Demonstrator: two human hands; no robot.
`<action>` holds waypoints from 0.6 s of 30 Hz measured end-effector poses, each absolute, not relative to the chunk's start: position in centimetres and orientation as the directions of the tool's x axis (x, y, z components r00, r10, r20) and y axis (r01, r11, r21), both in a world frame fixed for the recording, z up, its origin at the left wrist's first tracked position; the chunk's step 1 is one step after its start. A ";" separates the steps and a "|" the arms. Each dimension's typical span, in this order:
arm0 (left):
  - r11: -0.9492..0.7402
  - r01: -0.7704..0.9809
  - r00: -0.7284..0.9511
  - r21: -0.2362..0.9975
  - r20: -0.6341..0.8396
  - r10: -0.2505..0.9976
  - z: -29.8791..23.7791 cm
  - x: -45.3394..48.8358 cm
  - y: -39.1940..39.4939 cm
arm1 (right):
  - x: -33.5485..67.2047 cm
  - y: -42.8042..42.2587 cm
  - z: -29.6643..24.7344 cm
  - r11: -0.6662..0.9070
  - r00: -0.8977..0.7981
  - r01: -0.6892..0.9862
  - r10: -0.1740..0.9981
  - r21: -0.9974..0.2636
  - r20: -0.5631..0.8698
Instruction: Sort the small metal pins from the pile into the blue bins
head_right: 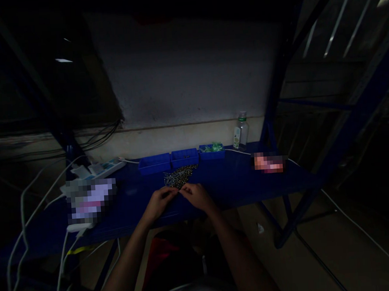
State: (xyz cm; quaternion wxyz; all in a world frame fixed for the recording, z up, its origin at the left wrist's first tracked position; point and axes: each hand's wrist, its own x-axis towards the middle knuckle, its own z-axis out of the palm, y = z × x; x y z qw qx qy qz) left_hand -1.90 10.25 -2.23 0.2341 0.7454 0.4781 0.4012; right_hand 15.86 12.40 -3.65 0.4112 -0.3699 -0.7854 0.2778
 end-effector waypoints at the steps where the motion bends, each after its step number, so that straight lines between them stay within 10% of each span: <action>1: -0.432 0.528 0.220 0.732 0.373 0.901 -2.2 -1.9 10.2 | 15.9 12.4 -3.7 0.575 -0.388 0.353 0.808 -0.738 0.444; 18: -0.382 0.493 0.186 0.782 0.334 0.924 -1.5 -1.6 9.5 | 16.0 12.5 -3.9 0.584 -0.390 0.374 0.804 -0.720 0.449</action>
